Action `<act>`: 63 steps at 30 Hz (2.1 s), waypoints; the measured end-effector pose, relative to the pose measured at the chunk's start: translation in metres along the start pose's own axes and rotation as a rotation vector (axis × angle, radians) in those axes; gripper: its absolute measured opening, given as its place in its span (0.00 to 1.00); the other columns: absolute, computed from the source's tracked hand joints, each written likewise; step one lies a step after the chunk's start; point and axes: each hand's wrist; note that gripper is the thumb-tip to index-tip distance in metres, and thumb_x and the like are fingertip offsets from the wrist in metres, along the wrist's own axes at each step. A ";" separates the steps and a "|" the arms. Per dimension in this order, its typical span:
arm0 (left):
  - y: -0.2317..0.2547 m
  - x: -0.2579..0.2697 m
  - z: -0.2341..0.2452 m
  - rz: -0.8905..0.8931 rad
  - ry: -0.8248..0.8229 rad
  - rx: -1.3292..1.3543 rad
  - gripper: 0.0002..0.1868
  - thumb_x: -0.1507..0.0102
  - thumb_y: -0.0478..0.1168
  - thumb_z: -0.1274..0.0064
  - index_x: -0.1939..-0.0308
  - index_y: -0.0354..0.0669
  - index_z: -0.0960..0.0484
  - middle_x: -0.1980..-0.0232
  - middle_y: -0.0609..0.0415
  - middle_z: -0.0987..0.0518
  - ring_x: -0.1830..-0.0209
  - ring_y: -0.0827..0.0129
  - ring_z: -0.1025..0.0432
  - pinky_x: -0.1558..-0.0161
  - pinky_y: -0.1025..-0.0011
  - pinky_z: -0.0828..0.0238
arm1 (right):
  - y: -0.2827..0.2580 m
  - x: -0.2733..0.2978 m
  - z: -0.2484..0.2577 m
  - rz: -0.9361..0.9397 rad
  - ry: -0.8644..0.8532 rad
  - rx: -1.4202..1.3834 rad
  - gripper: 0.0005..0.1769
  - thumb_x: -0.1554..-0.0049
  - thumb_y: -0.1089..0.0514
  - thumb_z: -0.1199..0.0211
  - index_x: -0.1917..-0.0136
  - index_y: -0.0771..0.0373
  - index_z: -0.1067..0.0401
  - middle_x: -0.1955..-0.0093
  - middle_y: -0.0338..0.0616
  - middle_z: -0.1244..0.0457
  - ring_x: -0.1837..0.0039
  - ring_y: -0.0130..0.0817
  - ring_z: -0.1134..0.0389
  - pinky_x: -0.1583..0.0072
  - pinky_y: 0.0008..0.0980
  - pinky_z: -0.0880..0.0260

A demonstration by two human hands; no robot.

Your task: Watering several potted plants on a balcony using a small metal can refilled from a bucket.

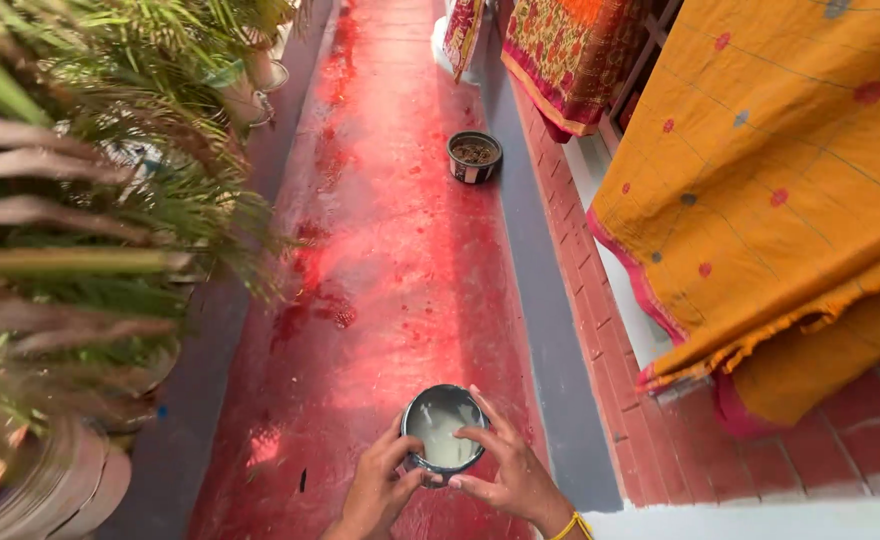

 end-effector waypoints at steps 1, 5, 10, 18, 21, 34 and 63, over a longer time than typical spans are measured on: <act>-0.009 -0.023 -0.003 -0.158 0.042 0.003 0.16 0.51 0.31 0.33 0.63 0.37 0.22 0.31 0.43 0.26 0.46 0.59 0.22 0.58 0.66 0.23 | 0.012 -0.016 0.007 -0.015 -0.036 -0.024 0.30 0.55 0.51 0.20 0.42 0.62 0.24 0.18 0.60 0.55 0.18 0.58 0.53 0.25 0.51 0.48; -0.009 -0.116 0.004 0.052 -0.025 0.006 0.16 0.51 0.28 0.37 0.60 0.39 0.21 0.28 0.47 0.29 0.52 0.61 0.20 0.59 0.66 0.23 | 0.078 -0.085 0.021 -0.009 -0.077 -0.009 0.34 0.60 0.54 0.19 0.40 0.60 0.24 0.17 0.61 0.57 0.19 0.57 0.50 0.26 0.47 0.42; -0.048 -0.242 -0.003 -0.160 -0.050 0.021 0.12 0.49 0.26 0.41 0.64 0.36 0.23 0.31 0.42 0.27 0.40 0.54 0.23 0.51 0.64 0.21 | 0.166 -0.177 0.040 -0.045 -0.047 -0.006 0.25 0.61 0.59 0.21 0.48 0.61 0.23 0.19 0.55 0.51 0.22 0.52 0.42 0.28 0.43 0.37; -0.062 -0.447 0.009 -0.181 -0.105 -0.073 0.14 0.48 0.30 0.37 0.60 0.37 0.23 0.27 0.39 0.30 0.42 0.50 0.24 0.51 0.63 0.25 | 0.281 -0.327 0.084 0.036 0.056 0.030 0.14 0.62 0.61 0.21 0.67 0.66 0.26 0.32 0.45 0.32 0.32 0.48 0.30 0.31 0.44 0.33; -0.080 -0.510 0.013 -0.001 -0.179 -0.112 0.15 0.45 0.33 0.39 0.55 0.44 0.20 0.22 0.39 0.42 0.42 0.54 0.23 0.52 0.65 0.21 | 0.316 -0.386 0.097 0.081 0.108 0.025 0.17 0.64 0.59 0.19 0.68 0.66 0.26 0.36 0.45 0.30 0.34 0.49 0.29 0.32 0.46 0.32; -0.123 -0.818 0.028 0.025 -0.038 -0.187 0.25 0.52 0.37 0.31 0.52 0.42 0.21 0.30 0.44 0.28 0.33 0.50 0.29 0.39 0.61 0.29 | 0.499 -0.658 0.148 0.121 0.066 -0.016 0.17 0.63 0.56 0.18 0.67 0.64 0.25 0.43 0.44 0.27 0.40 0.46 0.26 0.34 0.46 0.30; -0.264 -1.431 0.225 -0.167 0.027 -0.029 0.44 0.55 0.45 0.22 0.37 0.39 0.25 0.27 0.38 0.30 0.26 0.47 0.33 0.30 0.58 0.35 | 0.779 -1.279 0.161 0.192 0.056 -0.110 0.19 0.66 0.59 0.15 0.69 0.64 0.26 0.42 0.45 0.27 0.37 0.44 0.26 0.34 0.44 0.30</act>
Point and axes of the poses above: each hand's wrist, its own x-axis away from the middle knuckle, its own z-axis out of the back of the hand, y = z × x
